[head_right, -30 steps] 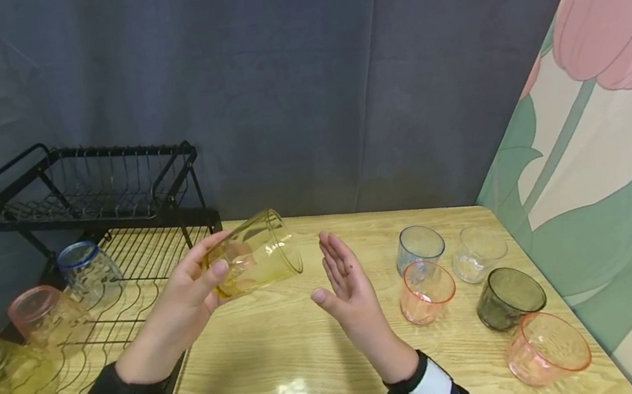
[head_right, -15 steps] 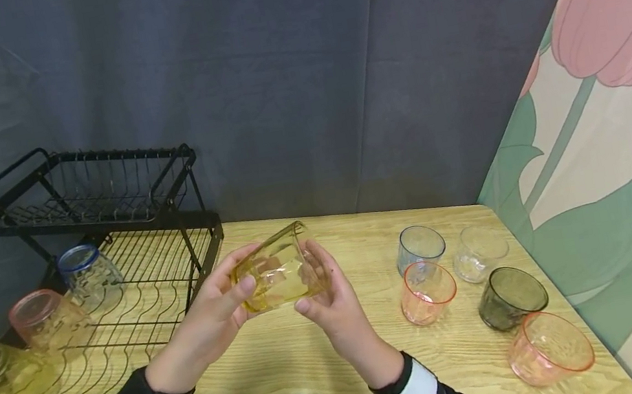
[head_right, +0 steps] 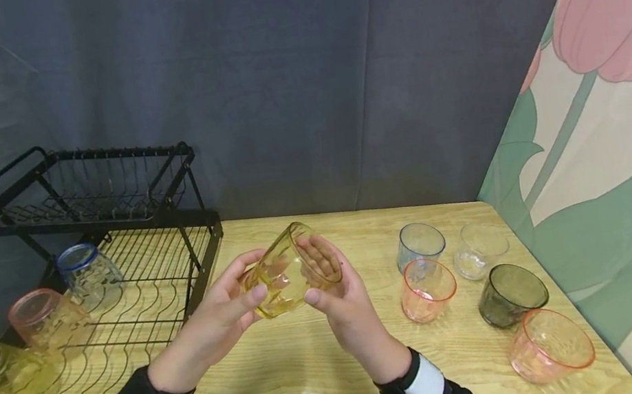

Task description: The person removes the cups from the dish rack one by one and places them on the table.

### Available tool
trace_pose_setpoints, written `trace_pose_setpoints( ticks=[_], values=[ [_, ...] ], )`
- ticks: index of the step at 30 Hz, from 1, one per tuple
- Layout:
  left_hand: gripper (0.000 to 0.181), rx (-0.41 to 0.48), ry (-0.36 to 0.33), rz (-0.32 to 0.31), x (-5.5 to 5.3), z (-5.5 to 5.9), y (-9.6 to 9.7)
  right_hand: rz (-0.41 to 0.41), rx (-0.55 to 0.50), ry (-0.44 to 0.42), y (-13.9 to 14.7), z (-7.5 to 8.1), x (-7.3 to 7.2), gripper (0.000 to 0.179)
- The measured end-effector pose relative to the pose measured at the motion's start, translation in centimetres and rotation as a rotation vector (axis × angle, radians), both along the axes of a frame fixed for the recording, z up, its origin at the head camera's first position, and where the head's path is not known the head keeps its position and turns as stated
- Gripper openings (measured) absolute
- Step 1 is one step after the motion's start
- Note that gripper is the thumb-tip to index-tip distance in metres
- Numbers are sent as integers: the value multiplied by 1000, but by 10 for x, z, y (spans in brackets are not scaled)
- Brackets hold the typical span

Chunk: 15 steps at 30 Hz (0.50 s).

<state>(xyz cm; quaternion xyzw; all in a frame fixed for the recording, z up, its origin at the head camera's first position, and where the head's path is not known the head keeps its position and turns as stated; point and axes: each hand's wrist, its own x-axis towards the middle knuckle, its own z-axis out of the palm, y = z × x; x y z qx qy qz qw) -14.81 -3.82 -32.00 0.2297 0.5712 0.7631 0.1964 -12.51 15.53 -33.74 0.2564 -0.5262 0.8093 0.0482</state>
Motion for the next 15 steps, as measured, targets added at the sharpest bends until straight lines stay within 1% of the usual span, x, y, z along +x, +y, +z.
trace_pose_setpoints(
  ticks=[5,8,12,14,15],
  values=[
    [62,-16,-13,-10,0,-1,-1,72,-17,15,5,0,-1,70],
    [61,-45,-12,-20,0,-3,-1,124,-37,31,9,-1,-1,68],
    [62,-123,12,-21,-1,-4,-4,171,-34,32,19,-2,-2,68],
    [60,-147,29,-12,-3,-5,-6,189,-35,48,27,-3,-4,70],
    [59,-156,39,-3,-5,-5,-9,205,-39,70,32,-4,-5,70]
  ],
)
